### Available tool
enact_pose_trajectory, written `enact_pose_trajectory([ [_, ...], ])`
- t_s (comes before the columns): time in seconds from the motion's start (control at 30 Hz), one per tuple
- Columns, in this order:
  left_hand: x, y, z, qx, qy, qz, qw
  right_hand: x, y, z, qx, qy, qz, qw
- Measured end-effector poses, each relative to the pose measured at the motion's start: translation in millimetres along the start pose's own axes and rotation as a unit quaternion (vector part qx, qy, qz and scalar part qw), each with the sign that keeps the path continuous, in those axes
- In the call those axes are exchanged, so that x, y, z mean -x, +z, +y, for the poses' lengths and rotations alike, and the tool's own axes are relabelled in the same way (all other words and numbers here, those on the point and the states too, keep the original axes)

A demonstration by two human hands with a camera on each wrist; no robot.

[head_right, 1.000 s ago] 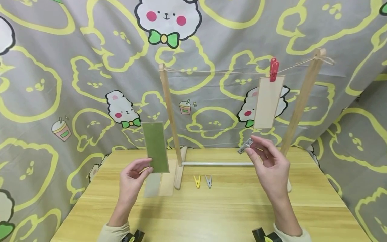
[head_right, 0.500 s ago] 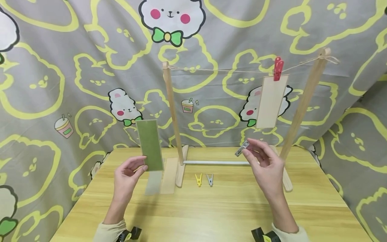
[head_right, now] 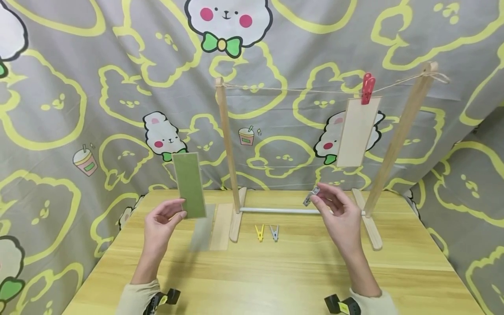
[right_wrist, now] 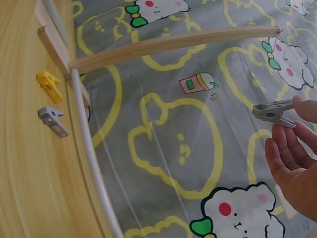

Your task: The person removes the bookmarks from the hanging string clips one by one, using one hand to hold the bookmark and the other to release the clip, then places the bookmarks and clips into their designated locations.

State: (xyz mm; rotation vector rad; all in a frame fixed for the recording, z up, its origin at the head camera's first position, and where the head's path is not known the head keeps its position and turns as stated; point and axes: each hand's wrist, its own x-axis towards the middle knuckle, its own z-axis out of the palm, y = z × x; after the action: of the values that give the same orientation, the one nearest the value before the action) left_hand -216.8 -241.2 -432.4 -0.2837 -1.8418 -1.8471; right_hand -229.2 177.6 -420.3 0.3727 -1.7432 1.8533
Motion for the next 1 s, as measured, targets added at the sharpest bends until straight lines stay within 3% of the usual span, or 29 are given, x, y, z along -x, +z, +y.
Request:
enact_pose_trajectory([
  [0.4,-3.6,-13.2,-9.9,-0.002,-0.035,0.022,0.9991,1.8,3.5,12.5,-0.012,0.028,0.005,1.000],
  [0.77,-5.8,-20.5,-17.4,-0.038,-0.059,0.033,0.9970,2.4,2.8,22.9,0.059,0.053,0.005,0.997],
  [1.0,-7.1,-27.5,-22.3,-0.064,-0.057,0.029,0.9959,3.5,2.0,31.8,0.078,0.059,-0.002,0.995],
])
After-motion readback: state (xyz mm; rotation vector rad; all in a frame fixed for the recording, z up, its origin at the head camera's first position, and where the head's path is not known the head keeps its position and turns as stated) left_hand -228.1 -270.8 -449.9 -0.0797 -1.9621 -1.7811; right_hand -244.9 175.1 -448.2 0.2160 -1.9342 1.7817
